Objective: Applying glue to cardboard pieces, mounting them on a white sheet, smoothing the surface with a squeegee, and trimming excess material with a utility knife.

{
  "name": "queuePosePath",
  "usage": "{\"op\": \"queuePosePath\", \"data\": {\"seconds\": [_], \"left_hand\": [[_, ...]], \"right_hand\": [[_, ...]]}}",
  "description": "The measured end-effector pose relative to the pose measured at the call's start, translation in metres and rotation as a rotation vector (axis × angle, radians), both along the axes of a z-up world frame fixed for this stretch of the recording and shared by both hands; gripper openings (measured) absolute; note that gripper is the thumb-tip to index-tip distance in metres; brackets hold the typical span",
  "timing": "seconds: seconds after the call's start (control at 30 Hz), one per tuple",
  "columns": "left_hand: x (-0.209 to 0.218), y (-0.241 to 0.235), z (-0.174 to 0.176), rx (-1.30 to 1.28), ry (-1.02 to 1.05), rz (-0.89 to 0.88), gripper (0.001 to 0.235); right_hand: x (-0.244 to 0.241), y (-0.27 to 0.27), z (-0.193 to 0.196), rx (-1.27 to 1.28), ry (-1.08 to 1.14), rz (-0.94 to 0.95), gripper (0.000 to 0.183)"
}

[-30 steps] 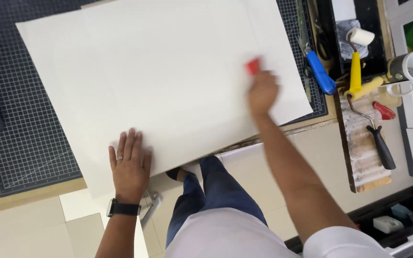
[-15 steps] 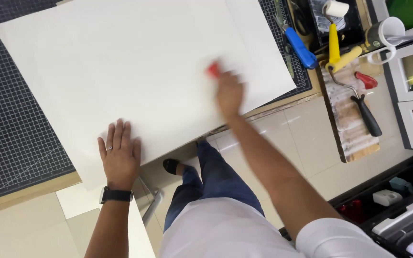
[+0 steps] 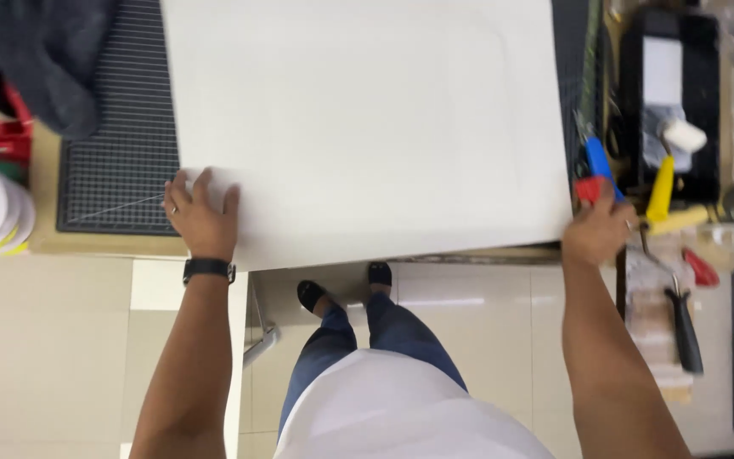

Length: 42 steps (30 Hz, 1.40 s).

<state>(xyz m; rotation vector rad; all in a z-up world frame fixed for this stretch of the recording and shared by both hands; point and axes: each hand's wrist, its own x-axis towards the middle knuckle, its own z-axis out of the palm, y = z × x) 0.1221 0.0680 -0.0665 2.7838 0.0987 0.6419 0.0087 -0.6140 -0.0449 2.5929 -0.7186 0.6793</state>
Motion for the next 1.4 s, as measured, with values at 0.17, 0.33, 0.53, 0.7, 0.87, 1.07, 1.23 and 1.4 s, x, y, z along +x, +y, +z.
{"op": "queuePosePath", "data": {"seconds": [0.17,0.33,0.53,0.7,0.87,1.07,1.23,1.4], "left_hand": [[0.015,-0.005,0.017,-0.107,0.093,0.206,0.063],[0.001,-0.030,0.008,-0.077,0.134,0.312,0.074],[-0.117,-0.072,0.032,-0.518,0.031,0.622,0.091],[-0.200,-0.127,0.013,-1.178,0.029,0.856,0.110],[-0.213,-0.190,-0.002,-2.215,0.224,0.514,0.041],[-0.202,-0.172,0.075,-2.208,0.157,0.688,0.043],[-0.217,-0.164,0.124,-2.066,0.035,0.592,0.034],[-0.247,-0.124,0.160,-1.997,-0.060,0.500,0.028]], "right_hand": [[0.004,0.050,0.056,-0.064,-0.267,0.271,0.028],[0.059,0.125,0.033,0.285,-0.054,0.882,0.039],[0.121,0.231,0.027,0.415,0.247,1.107,0.060],[0.113,0.265,0.010,0.347,0.216,1.086,0.068],[0.051,0.300,0.019,0.323,0.284,1.093,0.068],[0.043,0.284,0.021,0.407,0.427,1.159,0.069],[0.117,0.261,0.021,0.549,0.224,1.302,0.058],[0.131,0.277,0.043,0.691,0.119,1.237,0.049]]}}
